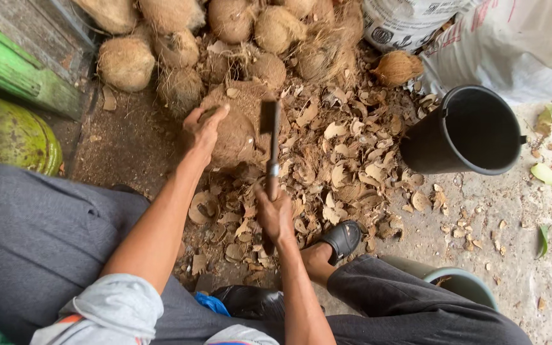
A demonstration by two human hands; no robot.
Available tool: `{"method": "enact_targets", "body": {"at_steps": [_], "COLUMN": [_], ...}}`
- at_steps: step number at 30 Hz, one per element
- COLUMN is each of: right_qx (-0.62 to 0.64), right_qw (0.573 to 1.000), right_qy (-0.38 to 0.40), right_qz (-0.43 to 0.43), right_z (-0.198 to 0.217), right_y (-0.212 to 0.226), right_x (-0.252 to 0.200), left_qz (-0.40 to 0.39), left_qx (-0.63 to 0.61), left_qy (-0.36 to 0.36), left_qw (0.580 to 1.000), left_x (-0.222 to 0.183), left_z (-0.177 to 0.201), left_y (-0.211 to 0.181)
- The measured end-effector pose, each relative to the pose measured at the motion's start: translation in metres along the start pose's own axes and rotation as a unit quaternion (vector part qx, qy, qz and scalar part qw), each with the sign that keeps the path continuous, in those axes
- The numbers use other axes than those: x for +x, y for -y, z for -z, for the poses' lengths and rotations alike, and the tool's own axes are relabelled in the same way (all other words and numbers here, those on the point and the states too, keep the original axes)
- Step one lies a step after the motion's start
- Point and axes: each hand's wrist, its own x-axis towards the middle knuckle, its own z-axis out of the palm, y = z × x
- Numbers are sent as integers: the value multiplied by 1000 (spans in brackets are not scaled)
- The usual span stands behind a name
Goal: The person uses a machete to peel the husk off a coconut. They hold the coconut with one hand and repeatedly strike the husk with the machete, rotating the coconut to remove the fibrous outer layer.
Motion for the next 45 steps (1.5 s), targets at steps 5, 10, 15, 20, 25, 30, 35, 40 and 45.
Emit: {"method": "enact_targets", "body": {"at_steps": [5,10,15,20,25,30,35,40,45], "right_qx": [94,17,150,69,31,28,-63,25,-41], "right_qw": [986,1000,973,991,995,989,985,992,999], "right_qy": [-83,-20,-61,-74,-57,-108,-82,-110,-9], "right_qz": [105,-5,166,82,79,99,-141,57,-12], "right_z": [3,7,5,0,3,-4,0,2,5], "right_y": [-1,7,13,19,16,1,10,-3,1], "right_x": [-11,-10,-10,-14,-2,-4,15,0,-3], "left_qz": [74,37,41,24,-13,11,-18,-107,-16], "left_qx": [93,101,105,115,68,107,62,1,80], "left_qy": [-11,-25,-36,-5,0,2,-18,0,-24], "left_qw": [993,994,993,993,998,994,998,994,996], "left_x": [0,-2,-2,-8,-6,2,13,-1,-9], "left_z": [-6,-13,-11,-15,-25,-11,-32,-16,-16], "left_y": [-10,-21,-18,-19,-27,-13,-16,8,-8]}}
